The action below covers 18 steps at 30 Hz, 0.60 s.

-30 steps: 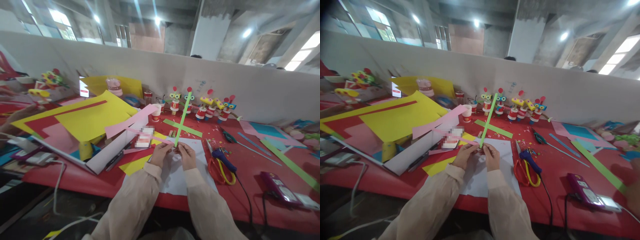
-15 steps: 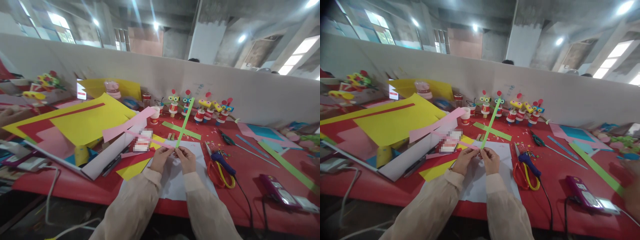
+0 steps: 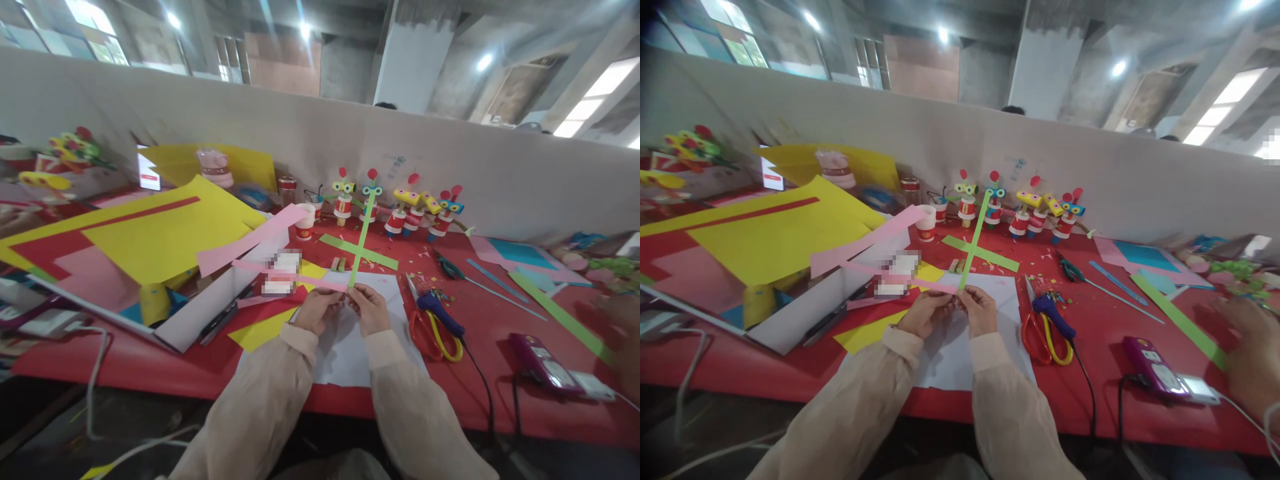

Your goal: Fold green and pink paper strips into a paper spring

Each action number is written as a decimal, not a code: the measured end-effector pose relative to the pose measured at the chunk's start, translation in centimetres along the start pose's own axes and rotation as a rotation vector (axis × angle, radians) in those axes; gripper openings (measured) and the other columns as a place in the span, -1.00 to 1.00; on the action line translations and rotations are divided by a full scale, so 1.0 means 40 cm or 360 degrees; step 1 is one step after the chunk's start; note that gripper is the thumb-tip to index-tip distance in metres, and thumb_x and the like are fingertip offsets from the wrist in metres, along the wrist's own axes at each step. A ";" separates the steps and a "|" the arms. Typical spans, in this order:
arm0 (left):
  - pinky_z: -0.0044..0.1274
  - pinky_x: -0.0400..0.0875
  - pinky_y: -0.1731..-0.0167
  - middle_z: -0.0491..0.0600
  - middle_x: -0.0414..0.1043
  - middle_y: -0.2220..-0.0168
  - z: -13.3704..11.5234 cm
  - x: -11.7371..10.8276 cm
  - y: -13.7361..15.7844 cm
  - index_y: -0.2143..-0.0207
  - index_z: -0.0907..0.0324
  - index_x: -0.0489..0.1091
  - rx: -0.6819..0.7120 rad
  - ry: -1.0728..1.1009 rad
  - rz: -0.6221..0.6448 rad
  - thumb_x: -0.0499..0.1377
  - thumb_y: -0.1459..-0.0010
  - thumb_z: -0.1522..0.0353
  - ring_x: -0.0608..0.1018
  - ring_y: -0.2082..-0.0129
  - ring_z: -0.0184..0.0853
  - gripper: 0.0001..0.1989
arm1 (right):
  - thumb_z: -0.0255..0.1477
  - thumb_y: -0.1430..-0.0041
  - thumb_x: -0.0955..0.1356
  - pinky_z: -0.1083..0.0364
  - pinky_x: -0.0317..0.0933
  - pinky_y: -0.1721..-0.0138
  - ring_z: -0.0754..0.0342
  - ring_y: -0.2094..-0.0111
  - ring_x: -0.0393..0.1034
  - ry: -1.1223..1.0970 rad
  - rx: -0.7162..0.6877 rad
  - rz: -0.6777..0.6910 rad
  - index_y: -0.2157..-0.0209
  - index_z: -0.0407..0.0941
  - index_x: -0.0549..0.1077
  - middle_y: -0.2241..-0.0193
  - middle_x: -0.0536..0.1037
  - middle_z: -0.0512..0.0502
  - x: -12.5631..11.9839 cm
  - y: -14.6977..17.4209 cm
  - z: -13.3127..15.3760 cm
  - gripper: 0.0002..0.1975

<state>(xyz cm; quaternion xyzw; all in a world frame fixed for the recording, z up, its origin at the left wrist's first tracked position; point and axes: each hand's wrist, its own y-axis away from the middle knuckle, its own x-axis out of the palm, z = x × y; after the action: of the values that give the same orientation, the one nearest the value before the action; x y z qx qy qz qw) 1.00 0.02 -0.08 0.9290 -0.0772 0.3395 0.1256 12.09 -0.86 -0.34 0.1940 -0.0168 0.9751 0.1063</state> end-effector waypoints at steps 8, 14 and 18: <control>-0.58 0.34 0.47 -0.03 0.44 0.56 -0.002 -0.003 0.003 0.56 0.28 0.49 -0.0061 -0.0029 -0.0015 0.38 0.29 0.45 0.44 0.55 -0.45 -0.84 | -0.33 0.27 0.48 0.22 0.18 0.62 0.23 0.68 0.26 0.0020 -0.0058 0.0006 0.54 -0.14 0.50 0.70 0.45 0.07 -0.001 0.001 -0.006 -0.79; -0.58 0.31 0.46 -0.03 0.45 0.57 -0.013 0.001 0.012 0.52 0.29 0.51 -0.0025 -0.0192 0.0048 0.40 0.31 0.39 0.42 0.55 -0.46 -0.78 | -0.35 0.25 0.47 0.21 0.16 0.62 0.21 0.66 0.27 0.0124 -0.0093 0.0084 0.52 -0.12 0.53 0.69 0.47 0.06 -0.026 -0.013 -0.026 -0.82; -0.52 0.30 0.46 0.02 0.46 0.58 -0.013 -0.001 0.004 0.53 0.30 0.51 0.0019 -0.0281 0.0065 0.39 0.30 0.35 0.44 0.56 -0.40 -0.76 | -0.35 0.25 0.47 0.19 0.15 0.63 0.19 0.67 0.26 0.0165 -0.0152 0.0063 0.50 -0.11 0.55 0.69 0.48 0.04 -0.029 -0.018 -0.031 -0.82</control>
<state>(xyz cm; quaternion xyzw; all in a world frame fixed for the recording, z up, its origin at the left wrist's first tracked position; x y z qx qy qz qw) 0.60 0.02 0.29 0.9542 -0.1049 0.2593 0.1058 12.83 -0.30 -1.95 0.1375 -0.0616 0.9838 0.0969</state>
